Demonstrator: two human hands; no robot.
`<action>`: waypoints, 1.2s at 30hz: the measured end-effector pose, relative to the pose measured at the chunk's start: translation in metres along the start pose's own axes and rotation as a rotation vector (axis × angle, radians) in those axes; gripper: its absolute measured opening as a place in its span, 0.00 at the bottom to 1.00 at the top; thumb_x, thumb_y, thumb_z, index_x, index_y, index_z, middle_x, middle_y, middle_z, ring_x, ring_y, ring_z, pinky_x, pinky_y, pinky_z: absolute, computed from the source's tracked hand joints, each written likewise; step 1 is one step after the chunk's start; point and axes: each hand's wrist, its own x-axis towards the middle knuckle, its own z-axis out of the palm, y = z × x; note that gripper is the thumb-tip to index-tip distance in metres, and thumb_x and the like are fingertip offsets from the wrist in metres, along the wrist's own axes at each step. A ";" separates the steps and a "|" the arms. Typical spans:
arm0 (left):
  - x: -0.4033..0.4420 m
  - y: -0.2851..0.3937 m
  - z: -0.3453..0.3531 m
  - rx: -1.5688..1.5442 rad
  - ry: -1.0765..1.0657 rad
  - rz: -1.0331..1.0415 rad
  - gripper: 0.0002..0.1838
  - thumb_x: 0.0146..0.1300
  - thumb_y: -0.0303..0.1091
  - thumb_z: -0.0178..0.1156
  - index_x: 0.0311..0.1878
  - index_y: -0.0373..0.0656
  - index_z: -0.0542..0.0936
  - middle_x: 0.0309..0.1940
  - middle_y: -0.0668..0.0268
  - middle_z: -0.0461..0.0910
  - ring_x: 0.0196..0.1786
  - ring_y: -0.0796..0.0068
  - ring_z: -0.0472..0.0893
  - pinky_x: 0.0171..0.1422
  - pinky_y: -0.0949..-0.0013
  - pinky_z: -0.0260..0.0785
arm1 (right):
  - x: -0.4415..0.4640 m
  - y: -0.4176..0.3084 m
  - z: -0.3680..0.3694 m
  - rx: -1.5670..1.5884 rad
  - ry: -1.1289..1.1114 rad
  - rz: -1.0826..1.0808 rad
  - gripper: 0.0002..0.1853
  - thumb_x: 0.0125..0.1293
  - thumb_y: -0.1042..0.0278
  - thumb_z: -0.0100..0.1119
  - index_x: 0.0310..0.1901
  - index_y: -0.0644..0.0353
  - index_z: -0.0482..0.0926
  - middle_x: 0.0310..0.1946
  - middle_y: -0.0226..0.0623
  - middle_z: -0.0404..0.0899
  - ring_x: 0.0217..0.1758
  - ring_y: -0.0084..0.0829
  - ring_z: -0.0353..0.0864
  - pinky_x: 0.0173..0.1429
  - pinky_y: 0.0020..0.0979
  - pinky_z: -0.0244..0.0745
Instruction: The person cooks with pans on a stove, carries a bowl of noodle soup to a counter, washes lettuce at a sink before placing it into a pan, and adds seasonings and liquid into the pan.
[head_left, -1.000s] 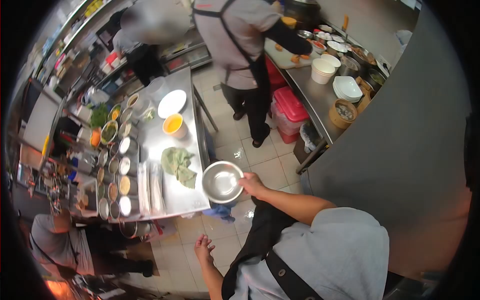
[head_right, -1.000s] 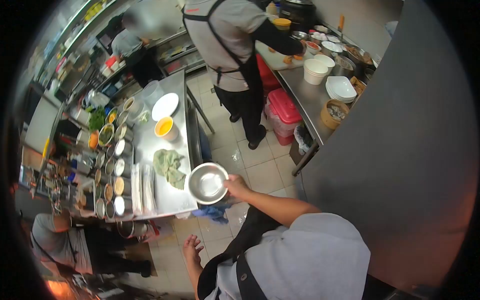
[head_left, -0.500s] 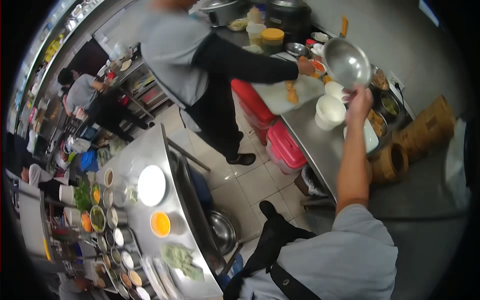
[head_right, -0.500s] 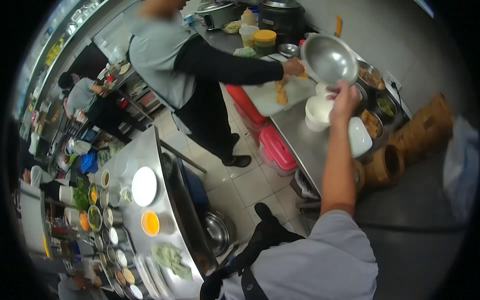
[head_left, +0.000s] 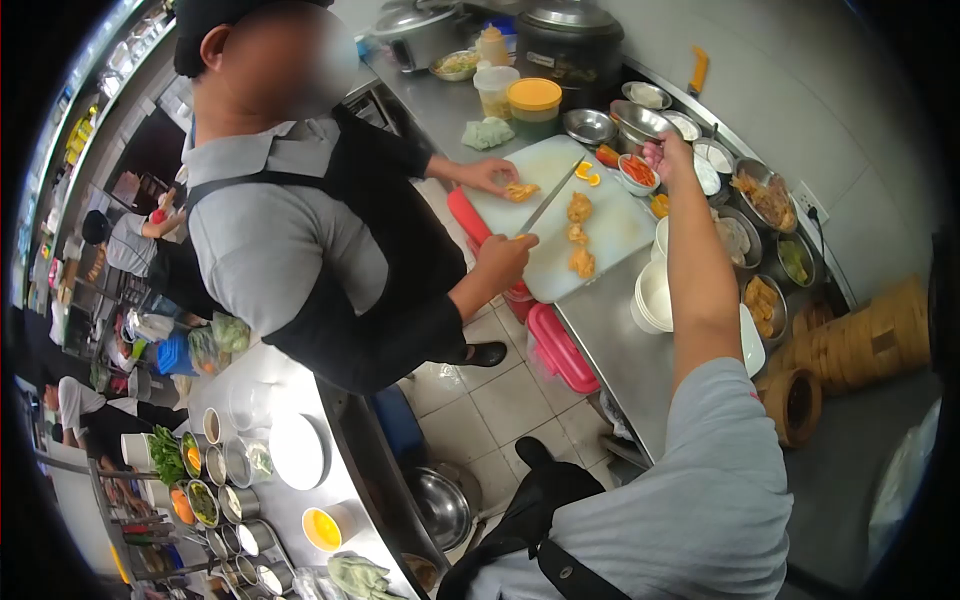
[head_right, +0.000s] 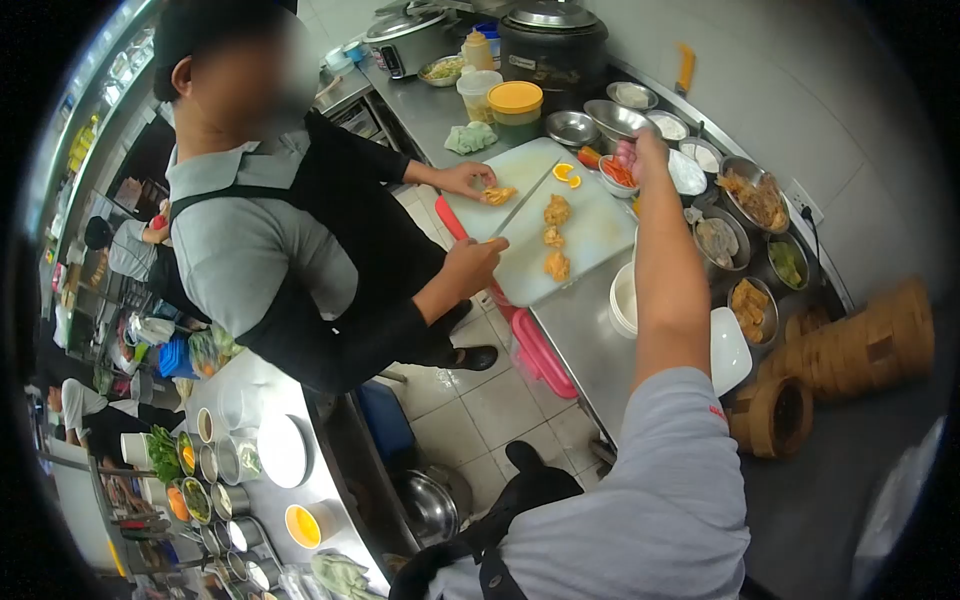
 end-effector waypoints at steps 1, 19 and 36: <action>-0.001 0.001 0.001 0.003 0.005 -0.005 0.17 0.55 0.33 0.64 0.48 0.40 0.76 0.40 0.61 0.80 0.40 0.65 0.80 0.42 0.61 0.73 | 0.006 0.008 0.008 0.007 0.013 0.004 0.11 0.60 0.65 0.50 0.33 0.65 0.75 0.22 0.39 0.78 0.20 0.29 0.77 0.21 0.30 0.75; -0.032 -0.055 -0.021 -0.054 0.036 0.018 0.13 0.58 0.40 0.63 0.38 0.39 0.81 0.31 0.63 0.81 0.34 0.69 0.80 0.40 0.64 0.73 | -0.009 0.052 0.084 0.025 -0.074 0.157 0.39 0.68 0.43 0.52 0.69 0.61 0.51 0.59 0.57 0.68 0.58 0.47 0.74 0.60 0.47 0.71; -0.159 -0.281 0.028 -0.421 0.659 0.138 0.24 0.51 0.47 0.69 0.45 0.40 0.79 0.41 0.55 0.82 0.45 0.60 0.81 0.51 0.61 0.72 | -0.746 0.233 0.053 -0.789 -2.342 0.324 0.13 0.67 0.59 0.55 0.39 0.63 0.75 0.30 0.38 0.78 0.30 0.25 0.76 0.30 0.23 0.70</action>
